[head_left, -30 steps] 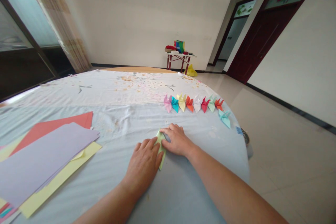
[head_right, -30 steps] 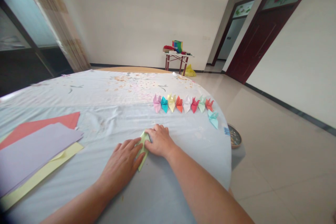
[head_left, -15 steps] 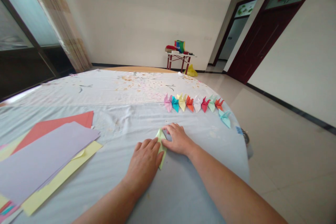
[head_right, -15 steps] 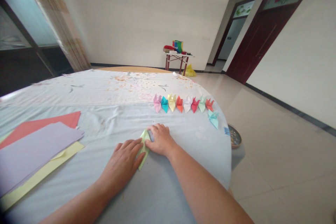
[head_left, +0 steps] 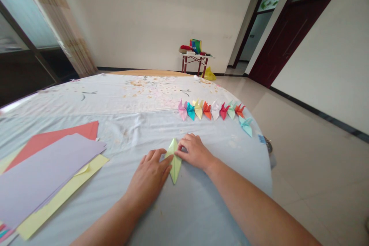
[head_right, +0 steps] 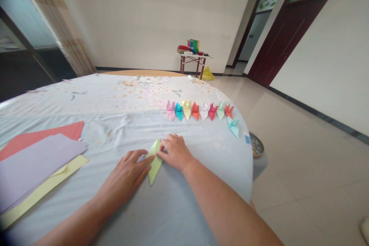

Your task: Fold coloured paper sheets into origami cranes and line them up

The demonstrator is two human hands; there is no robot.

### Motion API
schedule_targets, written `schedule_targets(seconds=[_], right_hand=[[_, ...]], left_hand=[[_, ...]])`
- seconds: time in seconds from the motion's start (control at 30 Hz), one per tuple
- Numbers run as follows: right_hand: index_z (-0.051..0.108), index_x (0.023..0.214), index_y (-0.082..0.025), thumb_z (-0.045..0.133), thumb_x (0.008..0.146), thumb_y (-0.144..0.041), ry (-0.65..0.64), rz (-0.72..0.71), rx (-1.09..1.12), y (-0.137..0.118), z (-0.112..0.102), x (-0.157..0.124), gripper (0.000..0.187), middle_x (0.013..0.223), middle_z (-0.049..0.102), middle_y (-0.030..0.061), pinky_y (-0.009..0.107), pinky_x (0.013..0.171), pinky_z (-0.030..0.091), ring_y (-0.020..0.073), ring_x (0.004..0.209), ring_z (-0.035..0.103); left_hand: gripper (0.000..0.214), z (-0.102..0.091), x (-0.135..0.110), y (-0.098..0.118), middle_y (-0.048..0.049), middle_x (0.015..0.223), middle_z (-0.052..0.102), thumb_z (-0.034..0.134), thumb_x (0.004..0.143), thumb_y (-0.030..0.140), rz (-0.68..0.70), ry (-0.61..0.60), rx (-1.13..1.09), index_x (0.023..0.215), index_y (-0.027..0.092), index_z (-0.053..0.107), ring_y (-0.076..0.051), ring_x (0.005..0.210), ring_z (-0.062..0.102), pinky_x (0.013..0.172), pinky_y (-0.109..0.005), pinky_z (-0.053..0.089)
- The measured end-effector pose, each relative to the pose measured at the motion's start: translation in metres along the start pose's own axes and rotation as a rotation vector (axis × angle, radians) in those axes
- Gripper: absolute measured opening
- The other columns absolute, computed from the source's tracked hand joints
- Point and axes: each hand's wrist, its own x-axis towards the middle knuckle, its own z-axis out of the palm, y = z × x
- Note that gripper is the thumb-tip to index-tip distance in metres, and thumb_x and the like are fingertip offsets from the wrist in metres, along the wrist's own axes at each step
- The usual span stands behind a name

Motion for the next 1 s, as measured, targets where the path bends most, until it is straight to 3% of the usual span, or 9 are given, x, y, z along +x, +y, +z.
schedule_targets(seconds=[0.33,1.0], right_hand=[[0.066,0.080,-0.020,0.062,0.076,-0.032,-0.087,-0.084,0.103,0.004,-0.007,-0.001,0.014,0.080,0.057,0.0028,0.028,0.075,0.036,0.0164,0.083,0.050],[0.067,0.081,-0.021,0.068,0.071,-0.033,-0.077,-0.016,0.178,0.009,0.000,-0.001,0.016,0.080,0.056,0.0017,0.027,0.076,0.037,0.0156,0.082,0.050]], left_hand=[[0.034,0.009,-0.015,0.019,-0.0086,0.119,0.058,0.036,0.086,0.019,0.018,-0.028,0.219,0.113,0.021,0.056,-0.024,0.106,0.049,0.082,-0.039,0.038],[0.030,-0.001,-0.008,0.018,-0.0059,0.114,0.060,0.037,0.087,0.028,-0.044,-0.044,-0.025,0.106,0.023,0.060,-0.023,0.105,0.050,0.085,-0.041,0.037]])
